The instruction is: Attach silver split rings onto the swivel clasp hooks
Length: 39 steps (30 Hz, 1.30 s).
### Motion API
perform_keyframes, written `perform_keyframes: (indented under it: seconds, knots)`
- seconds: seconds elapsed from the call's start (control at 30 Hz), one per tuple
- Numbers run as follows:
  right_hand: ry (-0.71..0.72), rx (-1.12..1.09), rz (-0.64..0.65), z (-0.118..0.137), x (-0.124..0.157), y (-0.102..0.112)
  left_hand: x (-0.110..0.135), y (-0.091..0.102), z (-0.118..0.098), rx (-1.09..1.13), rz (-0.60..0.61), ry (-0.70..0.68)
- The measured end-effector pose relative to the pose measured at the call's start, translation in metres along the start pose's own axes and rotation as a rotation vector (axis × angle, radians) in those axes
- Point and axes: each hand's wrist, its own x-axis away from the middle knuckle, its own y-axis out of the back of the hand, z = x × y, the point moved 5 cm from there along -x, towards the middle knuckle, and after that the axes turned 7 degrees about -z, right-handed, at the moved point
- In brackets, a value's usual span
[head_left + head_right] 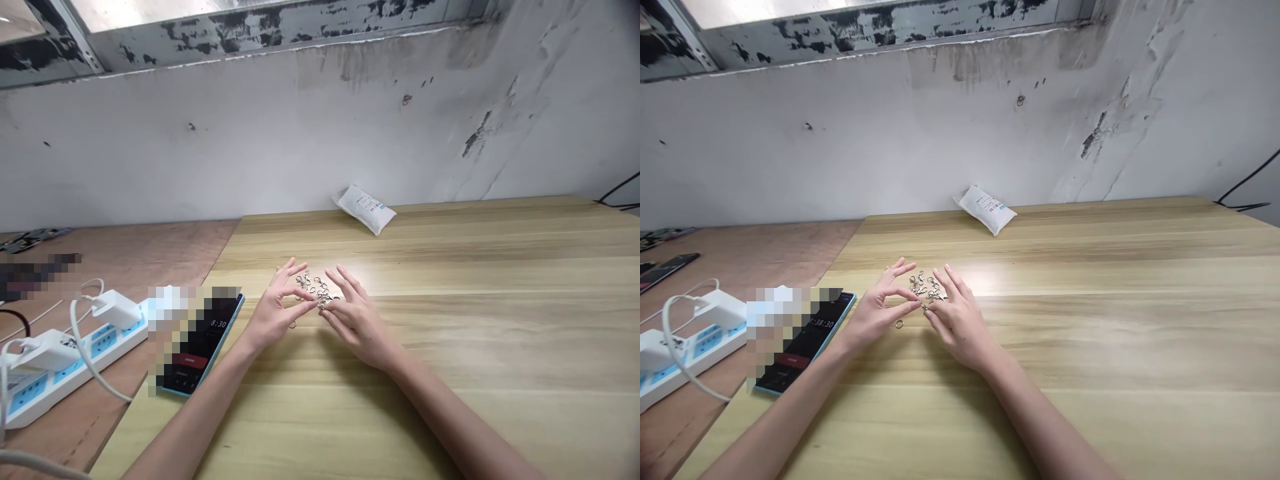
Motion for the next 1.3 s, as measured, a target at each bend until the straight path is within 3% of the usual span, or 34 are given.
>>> perform_keyframes:
  seconds: [0.2,0.4,0.53,0.73,0.83,0.93,1.0,1.17,1.3]
  knots:
    - [-0.053,-0.14,0.082,-0.007,0.001,0.003,0.007,-0.005,-0.021,-0.276,-0.059,-0.376]
    - [-0.076,-0.206,0.127,-0.002,-0.002,0.005,0.006,-0.009,-0.02,-0.313,-0.016,-0.456]
    - [-0.137,-0.218,0.148,-0.01,-0.002,0.011,0.001,0.001,-0.008,-0.287,0.046,-0.375]
    - [-0.186,-0.157,0.18,-0.025,-0.003,0.02,0.003,0.024,0.015,-0.206,0.373,-0.031]
    - [-0.176,-0.105,0.098,-0.028,-0.004,0.019,0.007,0.026,0.021,-0.172,0.467,0.075]
    - [-0.172,0.012,-0.024,-0.036,-0.006,0.025,0.008,0.024,0.025,-0.141,0.484,0.127]
    - [-0.181,0.07,-0.033,-0.044,-0.007,0.035,0.008,0.022,0.026,-0.126,0.484,0.141]
    - [-0.383,0.117,0.291,-0.062,-0.002,0.063,0.008,0.017,0.025,-0.137,0.472,0.215]
    - [-0.563,0.038,0.525,-0.06,0.008,0.065,0.009,0.011,0.02,-0.165,0.483,0.239]
